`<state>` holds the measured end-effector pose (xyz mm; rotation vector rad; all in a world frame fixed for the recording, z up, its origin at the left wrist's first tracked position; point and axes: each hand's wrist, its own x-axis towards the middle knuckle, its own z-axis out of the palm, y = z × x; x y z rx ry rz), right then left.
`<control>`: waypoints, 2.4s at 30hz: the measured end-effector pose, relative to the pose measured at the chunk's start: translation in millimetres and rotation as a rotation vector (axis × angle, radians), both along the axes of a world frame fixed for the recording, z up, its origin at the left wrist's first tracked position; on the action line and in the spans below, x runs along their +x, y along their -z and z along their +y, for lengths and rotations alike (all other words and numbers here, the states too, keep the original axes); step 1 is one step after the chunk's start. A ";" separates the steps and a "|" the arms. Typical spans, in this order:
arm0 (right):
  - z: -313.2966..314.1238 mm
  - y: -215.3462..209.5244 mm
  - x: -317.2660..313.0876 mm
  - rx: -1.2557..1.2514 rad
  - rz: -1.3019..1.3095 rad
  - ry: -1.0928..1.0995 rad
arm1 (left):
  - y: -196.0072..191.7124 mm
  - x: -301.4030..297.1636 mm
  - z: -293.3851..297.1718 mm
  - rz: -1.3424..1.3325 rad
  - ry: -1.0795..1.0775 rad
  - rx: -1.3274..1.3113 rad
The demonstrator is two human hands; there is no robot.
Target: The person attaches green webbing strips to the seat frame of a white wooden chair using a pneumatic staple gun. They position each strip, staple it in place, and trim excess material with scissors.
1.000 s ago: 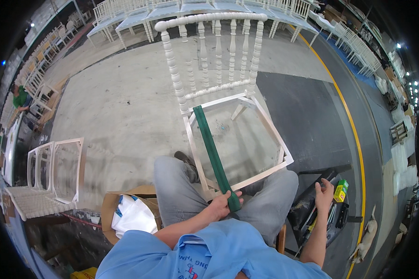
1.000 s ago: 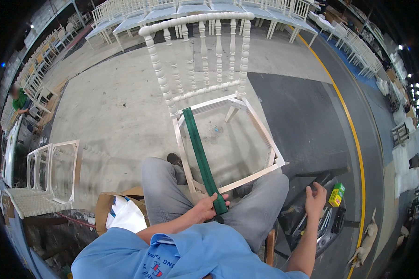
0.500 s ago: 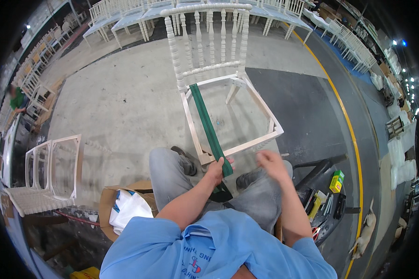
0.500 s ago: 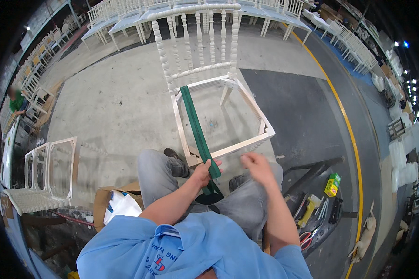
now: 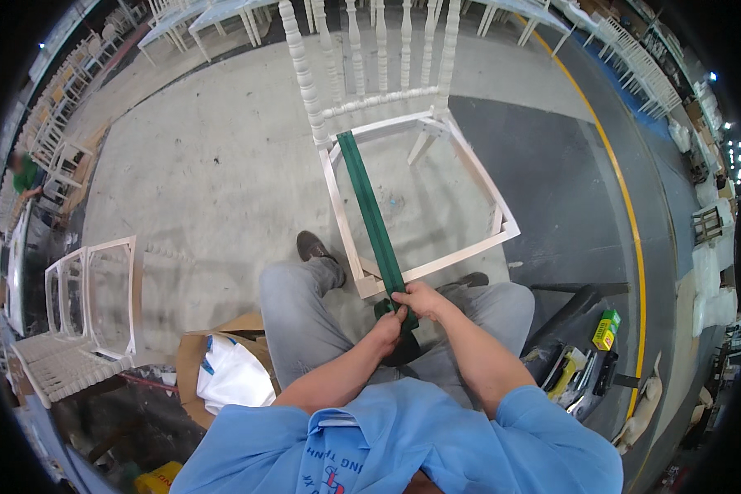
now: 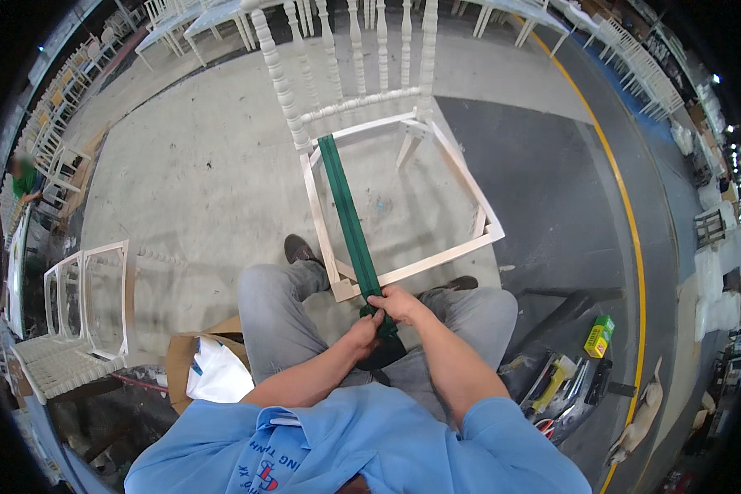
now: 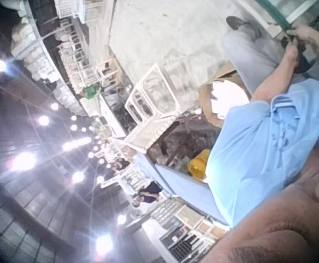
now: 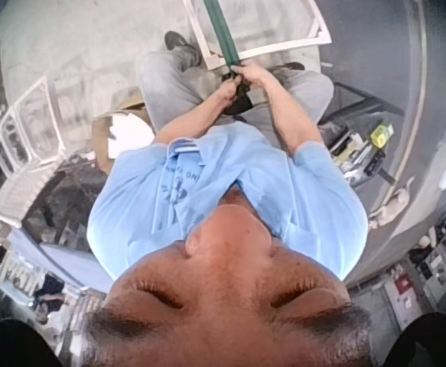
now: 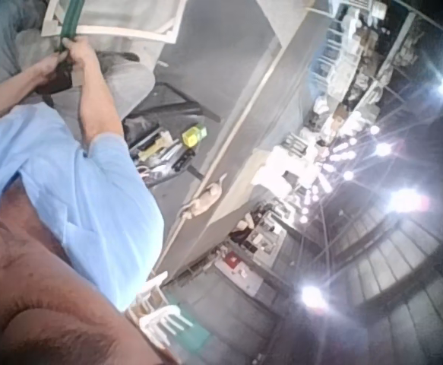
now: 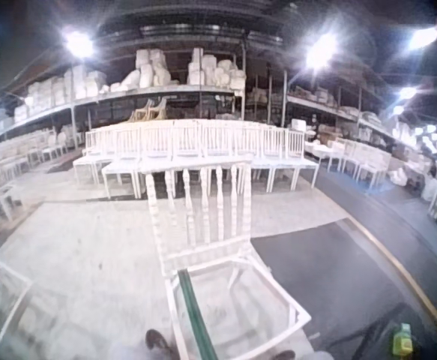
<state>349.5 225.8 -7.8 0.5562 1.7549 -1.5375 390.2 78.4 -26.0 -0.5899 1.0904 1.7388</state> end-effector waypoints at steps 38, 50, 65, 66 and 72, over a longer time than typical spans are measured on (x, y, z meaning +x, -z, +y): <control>-40.3 107.5 -10.6 -0.791 -0.203 1.223 | -27.7 -56.7 -0.5 -0.286 -0.378 0.181; -46.8 195.0 -48.3 -0.580 -0.378 1.155 | -33.3 -118.6 -80.5 -0.222 -0.485 -0.458; -53.5 280.9 -81.3 -0.600 -0.361 1.218 | 143.8 -167.0 -42.4 0.520 0.403 -0.199; -56.5 278.2 -96.1 -0.410 -0.282 1.088 | 144.9 -161.7 -40.2 0.482 0.393 -0.198; -47.3 228.8 -134.6 -0.460 -0.127 0.889 | 146.4 -143.3 -34.8 0.390 0.374 -0.194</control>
